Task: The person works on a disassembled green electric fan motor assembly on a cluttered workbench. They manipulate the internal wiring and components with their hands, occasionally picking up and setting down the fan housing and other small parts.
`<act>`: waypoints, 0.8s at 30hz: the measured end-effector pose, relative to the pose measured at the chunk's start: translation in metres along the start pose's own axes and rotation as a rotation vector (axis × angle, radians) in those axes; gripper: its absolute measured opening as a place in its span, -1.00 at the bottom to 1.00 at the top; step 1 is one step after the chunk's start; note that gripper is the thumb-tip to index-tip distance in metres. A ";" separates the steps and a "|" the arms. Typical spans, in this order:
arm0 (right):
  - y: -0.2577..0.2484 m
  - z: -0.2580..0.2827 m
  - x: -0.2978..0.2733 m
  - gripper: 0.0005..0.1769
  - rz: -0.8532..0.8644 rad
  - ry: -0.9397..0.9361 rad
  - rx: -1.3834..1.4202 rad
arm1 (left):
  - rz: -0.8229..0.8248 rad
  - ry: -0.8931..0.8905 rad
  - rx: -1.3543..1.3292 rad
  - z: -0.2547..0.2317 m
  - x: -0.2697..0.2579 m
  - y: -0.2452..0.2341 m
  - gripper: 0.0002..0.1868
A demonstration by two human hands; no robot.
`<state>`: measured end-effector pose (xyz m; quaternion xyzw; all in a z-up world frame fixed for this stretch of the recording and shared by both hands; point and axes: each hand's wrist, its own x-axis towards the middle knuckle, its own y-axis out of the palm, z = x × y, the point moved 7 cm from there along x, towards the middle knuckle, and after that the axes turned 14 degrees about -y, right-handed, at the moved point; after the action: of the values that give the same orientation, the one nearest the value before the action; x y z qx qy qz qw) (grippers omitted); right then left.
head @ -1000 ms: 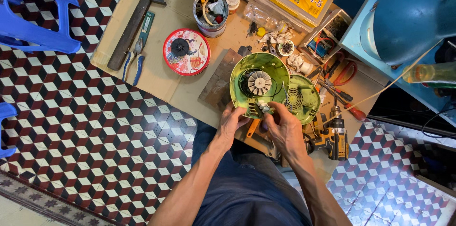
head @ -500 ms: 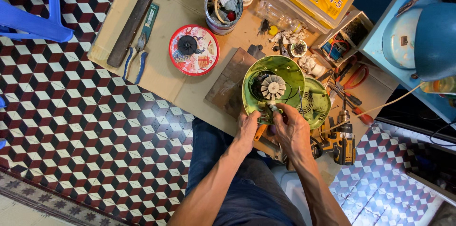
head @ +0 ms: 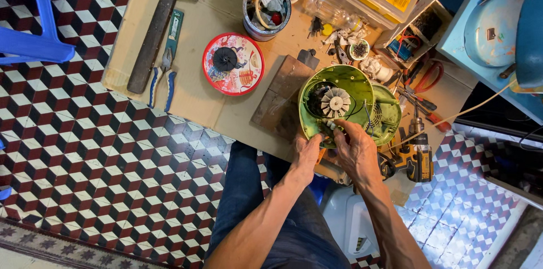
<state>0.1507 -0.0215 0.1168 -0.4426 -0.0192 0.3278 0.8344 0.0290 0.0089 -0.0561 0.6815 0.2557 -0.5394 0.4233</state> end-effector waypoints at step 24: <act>-0.026 0.034 -0.032 -0.64 -0.146 0.020 0.010 | -0.101 0.406 0.279 -0.062 -0.117 -0.018 -0.57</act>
<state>0.1283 -0.0251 0.1652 -0.4392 -0.0416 0.2617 0.8584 0.0131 0.0833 0.0538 0.8139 0.2926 -0.4420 0.2377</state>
